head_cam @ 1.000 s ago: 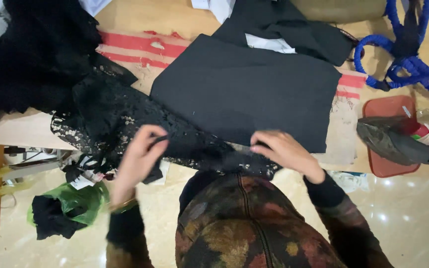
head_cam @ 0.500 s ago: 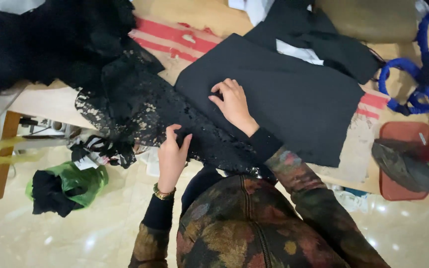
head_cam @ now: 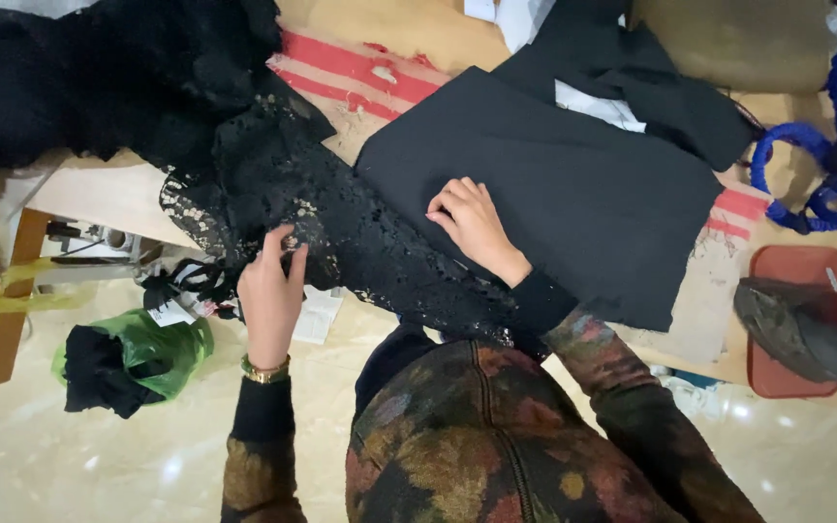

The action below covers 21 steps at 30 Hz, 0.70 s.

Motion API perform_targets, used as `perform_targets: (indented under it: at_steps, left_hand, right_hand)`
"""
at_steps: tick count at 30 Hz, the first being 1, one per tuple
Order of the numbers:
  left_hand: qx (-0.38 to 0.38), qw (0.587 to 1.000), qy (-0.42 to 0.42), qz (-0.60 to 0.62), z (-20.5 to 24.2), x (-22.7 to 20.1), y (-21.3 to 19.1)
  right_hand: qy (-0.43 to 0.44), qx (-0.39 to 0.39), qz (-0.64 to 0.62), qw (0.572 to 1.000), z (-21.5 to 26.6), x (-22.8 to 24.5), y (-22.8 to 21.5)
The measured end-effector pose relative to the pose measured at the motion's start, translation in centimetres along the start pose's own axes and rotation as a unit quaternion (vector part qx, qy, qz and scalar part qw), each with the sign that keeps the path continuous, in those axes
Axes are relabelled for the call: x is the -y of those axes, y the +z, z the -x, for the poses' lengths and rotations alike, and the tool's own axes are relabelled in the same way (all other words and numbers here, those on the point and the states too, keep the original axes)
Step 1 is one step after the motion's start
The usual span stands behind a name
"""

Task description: Aligning lace onto fabric pieces and applying interfacing using an iron.

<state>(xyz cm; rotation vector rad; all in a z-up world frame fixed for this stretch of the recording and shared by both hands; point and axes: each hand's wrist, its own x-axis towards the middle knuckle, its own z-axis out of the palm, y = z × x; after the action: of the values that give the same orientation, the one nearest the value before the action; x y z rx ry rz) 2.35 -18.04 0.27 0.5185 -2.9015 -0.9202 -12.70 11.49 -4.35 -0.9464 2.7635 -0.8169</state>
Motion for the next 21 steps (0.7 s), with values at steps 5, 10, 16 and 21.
perform_targets:
  at_steps: [5, 10, 16, 21]
  left_hand:
    - [-0.017, 0.996, 0.074, -0.042, -3.0, -0.7, -0.3]
    - [-0.030, 0.986, 0.152, -0.067, -5.0, -0.8, 1.7]
    - [-0.027, 0.968, 0.211, -0.134, -6.7, -1.0, 2.3]
    - [0.001, 0.981, 0.135, -0.141, -8.5, 1.6, 4.2]
  right_hand:
    - [0.018, -0.057, -0.116, 0.991, 2.0, -0.5, -5.0]
    - [0.392, -0.186, 0.384, 0.815, 17.8, -20.8, -17.6]
    - [0.287, -0.242, 0.314, 0.872, 19.4, -6.6, -21.3]
    - [0.106, -0.040, -0.090, 0.990, 16.2, 3.7, -11.5]
